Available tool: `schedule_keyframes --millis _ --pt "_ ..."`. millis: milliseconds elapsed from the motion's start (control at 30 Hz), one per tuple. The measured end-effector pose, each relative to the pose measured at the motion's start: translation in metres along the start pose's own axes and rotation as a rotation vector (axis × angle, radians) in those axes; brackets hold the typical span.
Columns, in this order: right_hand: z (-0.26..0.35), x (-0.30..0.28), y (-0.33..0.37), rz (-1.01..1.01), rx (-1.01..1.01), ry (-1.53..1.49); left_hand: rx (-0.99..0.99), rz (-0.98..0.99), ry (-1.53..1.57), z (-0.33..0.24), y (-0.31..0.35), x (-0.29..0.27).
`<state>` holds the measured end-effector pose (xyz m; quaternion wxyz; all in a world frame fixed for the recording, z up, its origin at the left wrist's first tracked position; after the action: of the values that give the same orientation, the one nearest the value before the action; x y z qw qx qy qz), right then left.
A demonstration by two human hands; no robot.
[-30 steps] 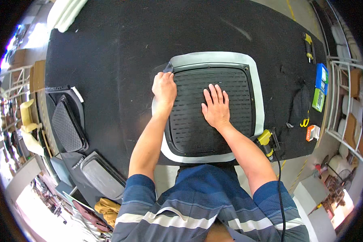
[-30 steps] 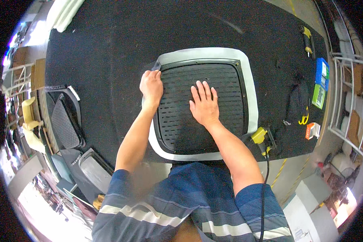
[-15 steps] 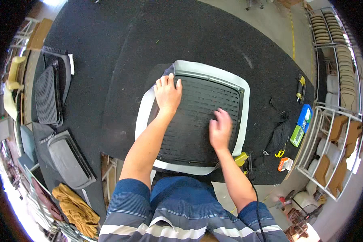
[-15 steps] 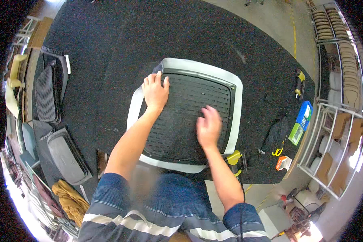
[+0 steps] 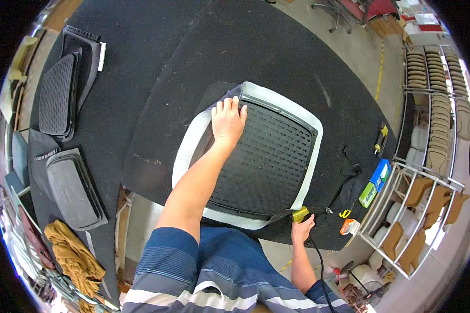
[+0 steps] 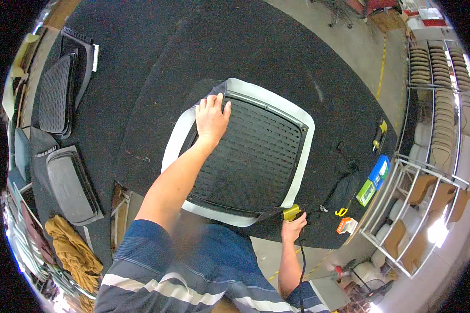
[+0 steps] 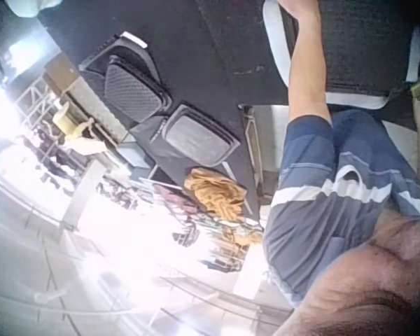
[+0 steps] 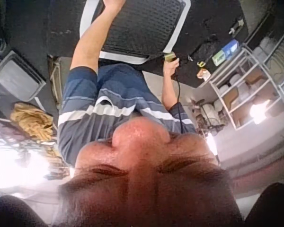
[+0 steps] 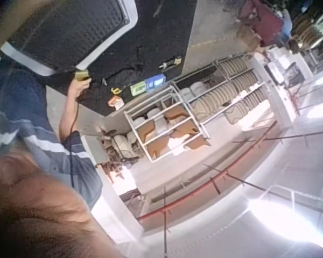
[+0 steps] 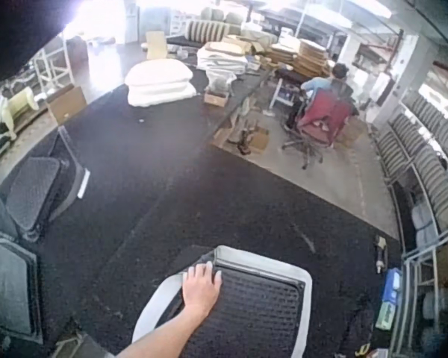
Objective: Assembling the mesh back of an office chair onto its frame using a pneumatic nail gun.
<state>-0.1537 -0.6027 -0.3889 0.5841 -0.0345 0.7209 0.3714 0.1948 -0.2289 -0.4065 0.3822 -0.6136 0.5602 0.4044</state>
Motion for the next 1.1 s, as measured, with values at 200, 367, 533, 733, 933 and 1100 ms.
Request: schedule_keyframes --millis 200,367,533,733,933,1100 --pt "-0.026 0.018 -0.005 0.075 -0.227 0.051 0.0 -0.012 0.025 -0.003 -0.001 0.001" --pt "0.013 -0.024 -0.012 0.116 -0.415 -0.116 -0.002 -0.024 0.035 -0.001 -0.001 0.003" --pt "0.172 -0.114 -0.017 0.178 -0.583 -0.283 -0.009 -0.008 0.011 0.001 -0.001 0.0" --pt "0.415 -0.142 0.023 0.511 -0.945 -0.28 -0.013 -0.056 0.035 0.001 -0.003 0.005" --pt "0.525 -0.08 0.03 0.748 -0.985 -0.123 -0.02 -0.006 0.092 0.002 -0.001 0.002" --pt "0.536 -0.06 0.023 0.772 -0.916 -0.014 -0.015 0.007 0.112 0.004 -0.001 0.005"
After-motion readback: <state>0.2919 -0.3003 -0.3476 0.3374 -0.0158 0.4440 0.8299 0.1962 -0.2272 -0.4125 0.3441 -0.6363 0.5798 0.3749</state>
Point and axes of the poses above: each hand's wrist, its own y-axis away from the middle knuckle, its own x-axis out of the palm, z = x × y, the point moved 6 cm from there along -y, towards the middle knuckle, and after that the axes turned 12 degrees about z, right-handed, at the moved point
